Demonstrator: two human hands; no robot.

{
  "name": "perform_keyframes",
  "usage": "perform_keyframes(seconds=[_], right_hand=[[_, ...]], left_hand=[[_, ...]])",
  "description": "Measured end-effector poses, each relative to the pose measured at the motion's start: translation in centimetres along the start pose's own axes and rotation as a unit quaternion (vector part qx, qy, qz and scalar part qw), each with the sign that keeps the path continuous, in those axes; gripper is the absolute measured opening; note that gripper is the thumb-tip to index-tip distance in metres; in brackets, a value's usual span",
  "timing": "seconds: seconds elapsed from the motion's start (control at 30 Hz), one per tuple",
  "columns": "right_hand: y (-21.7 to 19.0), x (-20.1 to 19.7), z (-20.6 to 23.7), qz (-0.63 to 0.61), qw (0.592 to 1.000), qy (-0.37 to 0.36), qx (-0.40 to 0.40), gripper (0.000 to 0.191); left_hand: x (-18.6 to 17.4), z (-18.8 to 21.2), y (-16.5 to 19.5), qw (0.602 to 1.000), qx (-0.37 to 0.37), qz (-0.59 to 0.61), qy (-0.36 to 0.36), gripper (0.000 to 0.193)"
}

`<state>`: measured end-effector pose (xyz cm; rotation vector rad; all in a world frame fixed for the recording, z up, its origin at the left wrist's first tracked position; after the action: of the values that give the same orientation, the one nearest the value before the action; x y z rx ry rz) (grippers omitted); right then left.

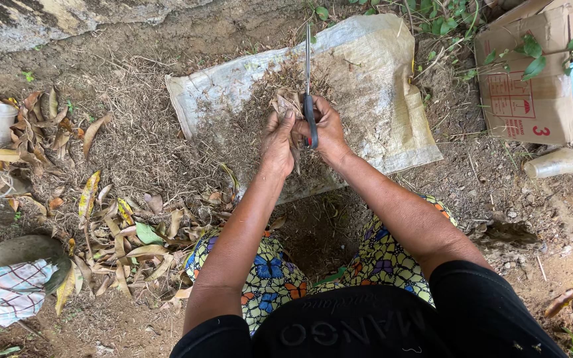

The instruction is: The person sits on the ground and uses scissors to cut dried plant material into smaller pieces on a white sack. The cut pieces accumulate on the sack as the person continues cutting.

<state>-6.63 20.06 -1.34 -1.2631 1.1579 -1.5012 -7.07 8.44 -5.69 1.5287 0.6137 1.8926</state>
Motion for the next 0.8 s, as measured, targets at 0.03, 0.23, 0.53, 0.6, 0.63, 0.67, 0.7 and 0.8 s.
perform_keyframes(seconds=[0.03,0.23,0.53,0.6,0.63,0.67,0.7,0.8], right_hand=[[0.2,0.0,0.0,0.012,1.0,-0.004,-0.001,0.057],[1.5,0.0,-0.1,0.038,0.999,-0.014,0.006,0.06],[0.1,0.6,0.4,0.123,0.992,-0.033,0.008,0.064],[-1.1,0.8,0.6,0.128,0.991,-0.033,0.008,0.068],[-1.3,0.7,0.8,0.176,0.983,-0.034,0.024,0.071],[-1.6,0.3,1.0,0.223,0.973,-0.035,0.039,0.073],[-1.9,-0.2,1.2,0.269,0.961,-0.035,0.056,0.076],[-2.6,-1.5,1.4,0.421,0.899,-0.081,0.092,0.087]], left_hand=[[-0.1,0.1,0.0,1.0,0.002,0.002,-0.003,0.013],[-0.5,0.1,0.0,0.999,0.001,0.004,0.032,0.016],[0.0,0.0,1.3,0.999,0.016,-0.008,0.042,0.009],[-0.4,-0.5,1.9,0.998,0.008,0.005,0.063,0.013],[-0.4,-0.7,2.3,0.998,0.007,-0.011,0.057,0.013],[-0.5,-1.0,2.9,0.998,0.007,-0.028,0.051,0.013],[-0.6,-1.3,3.4,0.998,0.005,-0.046,0.046,0.013],[-1.5,-2.2,5.6,0.992,0.038,-0.112,0.039,0.011]])
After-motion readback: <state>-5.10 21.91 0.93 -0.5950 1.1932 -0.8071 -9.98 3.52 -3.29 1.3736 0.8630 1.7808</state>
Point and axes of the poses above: each hand's wrist, its own z-axis away from the middle knuckle, its own x-axis out of the palm, y = z × x, the point moved 10 cm from there along -z, towards the middle knuckle, and after that the axes turned 8 degrees about y, right-handed, at the moved point
